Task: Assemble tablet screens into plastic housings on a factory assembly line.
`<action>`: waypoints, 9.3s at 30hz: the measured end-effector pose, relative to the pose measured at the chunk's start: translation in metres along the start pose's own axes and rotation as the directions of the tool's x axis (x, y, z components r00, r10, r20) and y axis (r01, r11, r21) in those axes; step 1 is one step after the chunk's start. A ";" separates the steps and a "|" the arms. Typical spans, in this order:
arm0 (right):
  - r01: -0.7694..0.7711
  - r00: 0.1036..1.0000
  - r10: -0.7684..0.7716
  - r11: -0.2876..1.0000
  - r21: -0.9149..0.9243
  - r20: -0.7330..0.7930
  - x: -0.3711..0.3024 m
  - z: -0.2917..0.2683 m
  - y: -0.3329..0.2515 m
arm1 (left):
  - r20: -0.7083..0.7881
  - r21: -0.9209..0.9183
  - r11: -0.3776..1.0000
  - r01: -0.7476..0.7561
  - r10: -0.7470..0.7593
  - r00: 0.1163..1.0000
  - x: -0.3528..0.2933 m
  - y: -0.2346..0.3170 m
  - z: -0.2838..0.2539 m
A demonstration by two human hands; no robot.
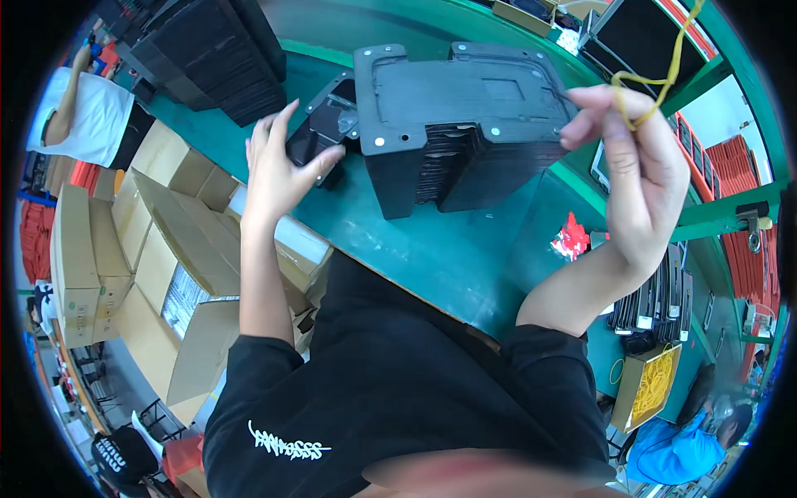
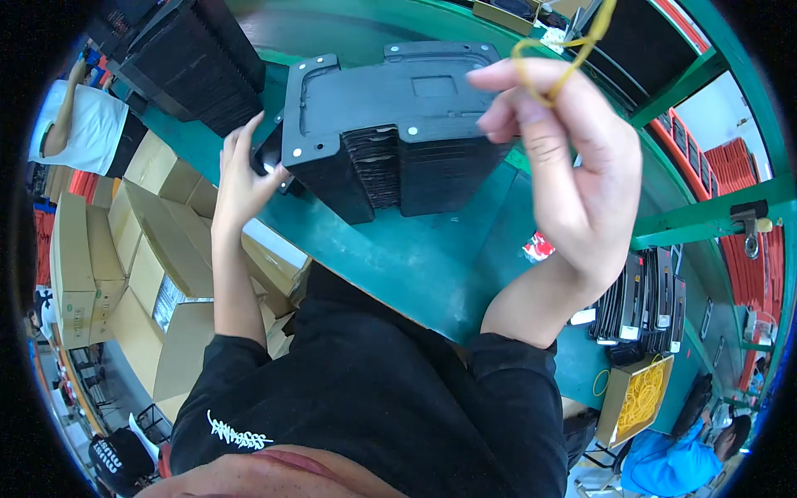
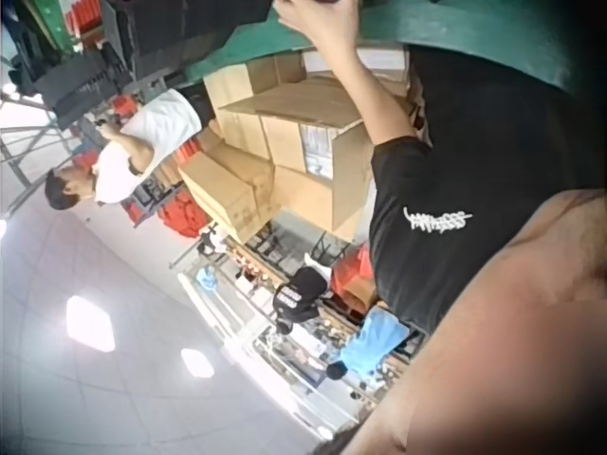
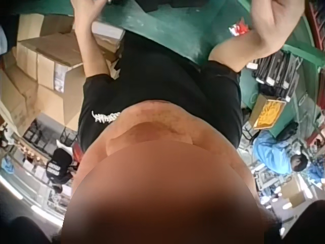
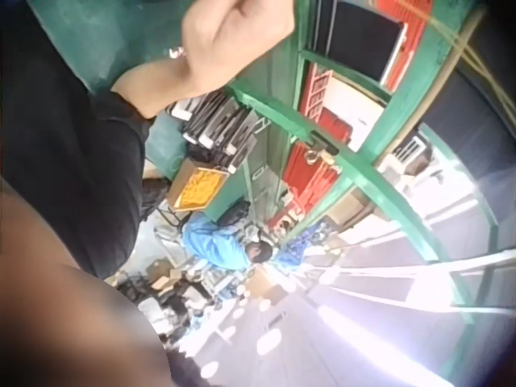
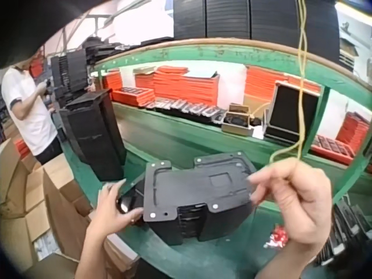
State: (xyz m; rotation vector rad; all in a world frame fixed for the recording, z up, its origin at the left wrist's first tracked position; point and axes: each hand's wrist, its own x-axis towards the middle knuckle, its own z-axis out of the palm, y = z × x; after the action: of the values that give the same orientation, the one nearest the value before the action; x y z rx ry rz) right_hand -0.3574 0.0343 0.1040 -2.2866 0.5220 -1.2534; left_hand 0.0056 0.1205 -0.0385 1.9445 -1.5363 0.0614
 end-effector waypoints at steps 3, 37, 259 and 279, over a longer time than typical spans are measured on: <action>-0.070 0.986 0.073 0.997 0.021 -0.152 -0.001 -0.004 0.009 | 0.028 0.101 0.989 -0.108 0.106 0.994 0.039 0.005 0.012; -0.850 0.503 0.845 0.522 0.074 -0.184 -0.075 -0.029 0.280 | -0.015 -0.408 0.888 -0.211 0.225 0.974 0.071 -0.093 0.116; -0.603 0.793 0.513 0.736 0.307 0.329 0.012 0.007 0.073 | -0.009 -0.371 0.810 -0.454 0.486 0.874 0.067 0.172 -0.057; -0.226 0.970 0.216 0.970 0.089 0.109 0.004 0.006 0.078 | 0.009 -0.942 0.334 -0.028 0.109 0.994 0.032 0.119 -0.001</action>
State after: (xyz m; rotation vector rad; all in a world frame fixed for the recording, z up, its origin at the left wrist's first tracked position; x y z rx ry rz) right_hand -0.3585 -0.0301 0.0594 -2.1273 0.6441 -1.0291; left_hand -0.0893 0.0815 0.0299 0.8887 -1.2037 -0.7446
